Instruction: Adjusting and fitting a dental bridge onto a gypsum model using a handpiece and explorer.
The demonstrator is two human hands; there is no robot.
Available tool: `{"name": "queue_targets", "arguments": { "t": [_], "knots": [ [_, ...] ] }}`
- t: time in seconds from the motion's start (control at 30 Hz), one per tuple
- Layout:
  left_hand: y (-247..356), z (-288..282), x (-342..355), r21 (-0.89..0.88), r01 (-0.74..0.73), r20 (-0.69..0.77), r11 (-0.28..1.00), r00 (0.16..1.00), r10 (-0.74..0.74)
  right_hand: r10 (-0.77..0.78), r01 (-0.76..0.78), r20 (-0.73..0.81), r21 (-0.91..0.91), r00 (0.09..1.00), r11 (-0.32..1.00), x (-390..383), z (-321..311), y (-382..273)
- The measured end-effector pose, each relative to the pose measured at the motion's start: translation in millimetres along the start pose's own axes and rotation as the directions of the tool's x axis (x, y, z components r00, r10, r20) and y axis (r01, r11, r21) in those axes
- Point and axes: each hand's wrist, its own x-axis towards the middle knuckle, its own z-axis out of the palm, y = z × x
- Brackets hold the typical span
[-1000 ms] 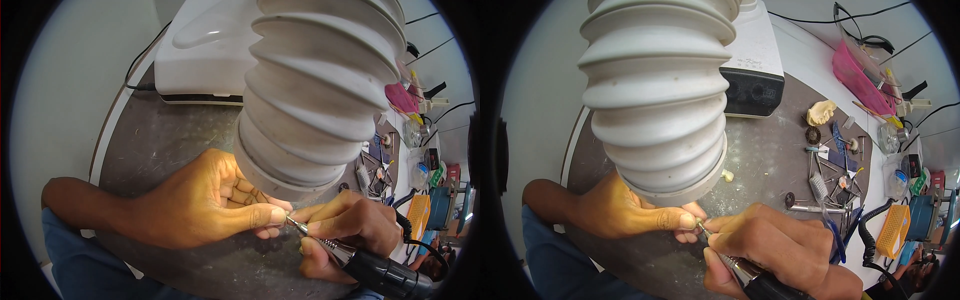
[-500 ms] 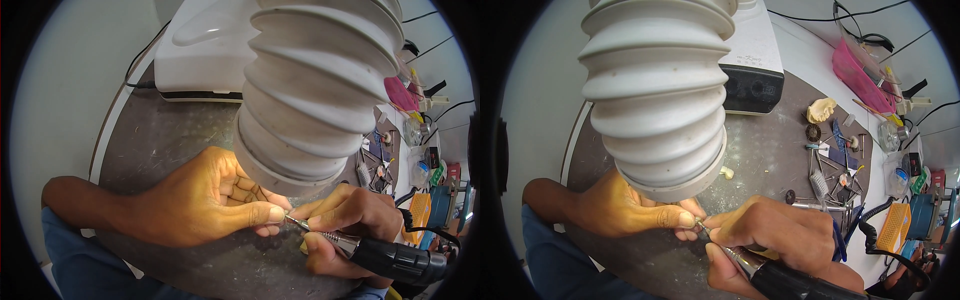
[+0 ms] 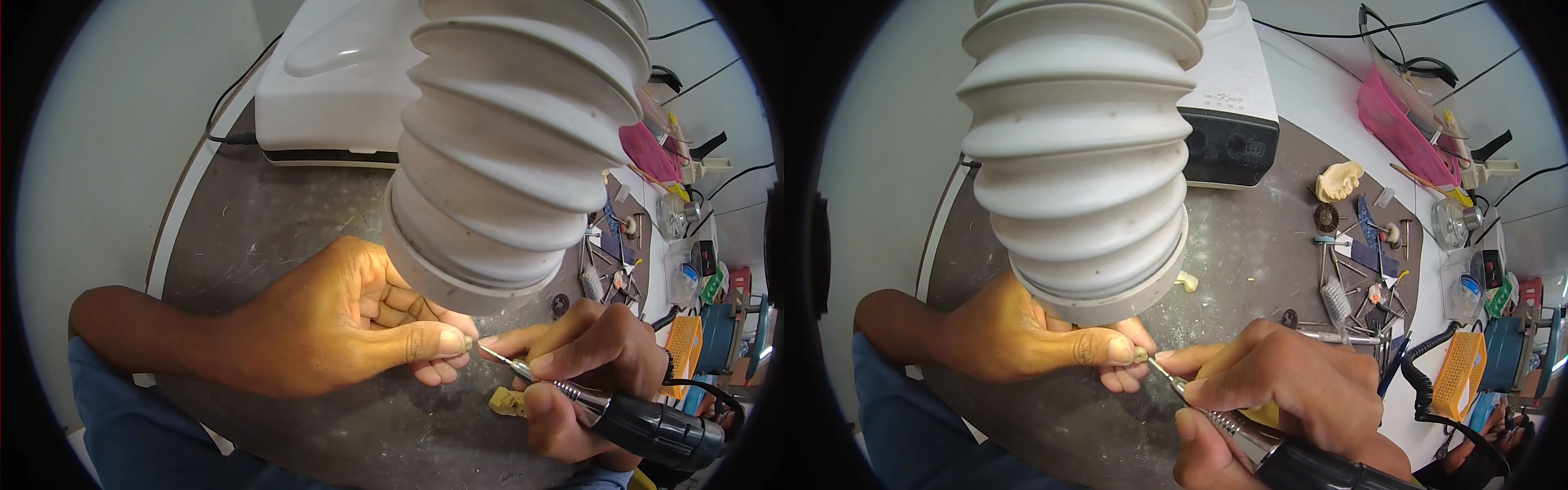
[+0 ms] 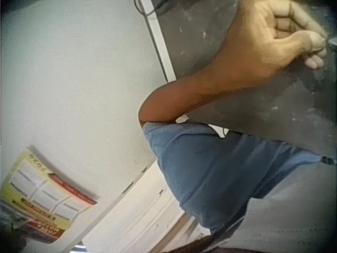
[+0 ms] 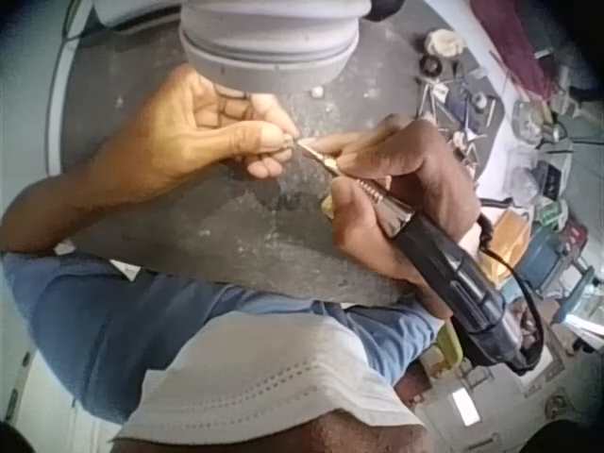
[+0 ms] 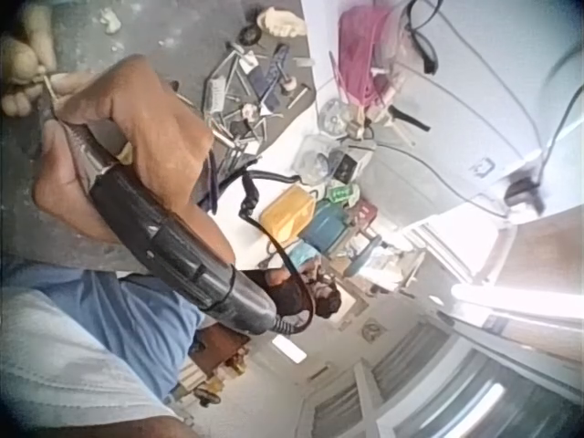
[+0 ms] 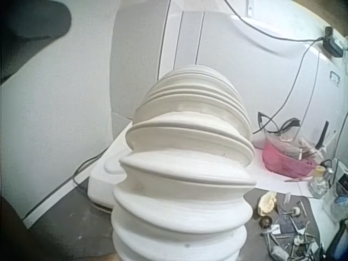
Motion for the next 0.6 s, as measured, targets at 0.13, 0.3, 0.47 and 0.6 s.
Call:
{"name": "queue_targets", "arguments": {
  "t": [0.13,0.3,0.47,0.6],
  "knots": [
    [-0.5,-1.0,-1.1,0.016,-0.013,0.008,1.000,1.000,0.013,-0.008,0.009,0.046,-0.024,0.999,1.000,3.7,1.8,1.3],
    [-0.9,-0.1,-1.0,0.023,-0.009,0.002,1.000,1.000,0.009,-0.073,0.074,0.012,-0.059,0.997,0.996,3.1,8.6,8.8],
    [-0.5,-1.5,-1.2,0.056,-0.003,0.003,0.998,1.000,0.003,-0.059,0.056,-0.029,-0.092,0.998,0.994,4.4,12.5,10.2],
    [-0.2,-1.3,-0.1,0.031,-0.002,0.021,1.000,1.000,0.001,-0.047,0.049,0.016,-0.127,0.999,0.991,7.7,9.0,5.5]
  ]
}}
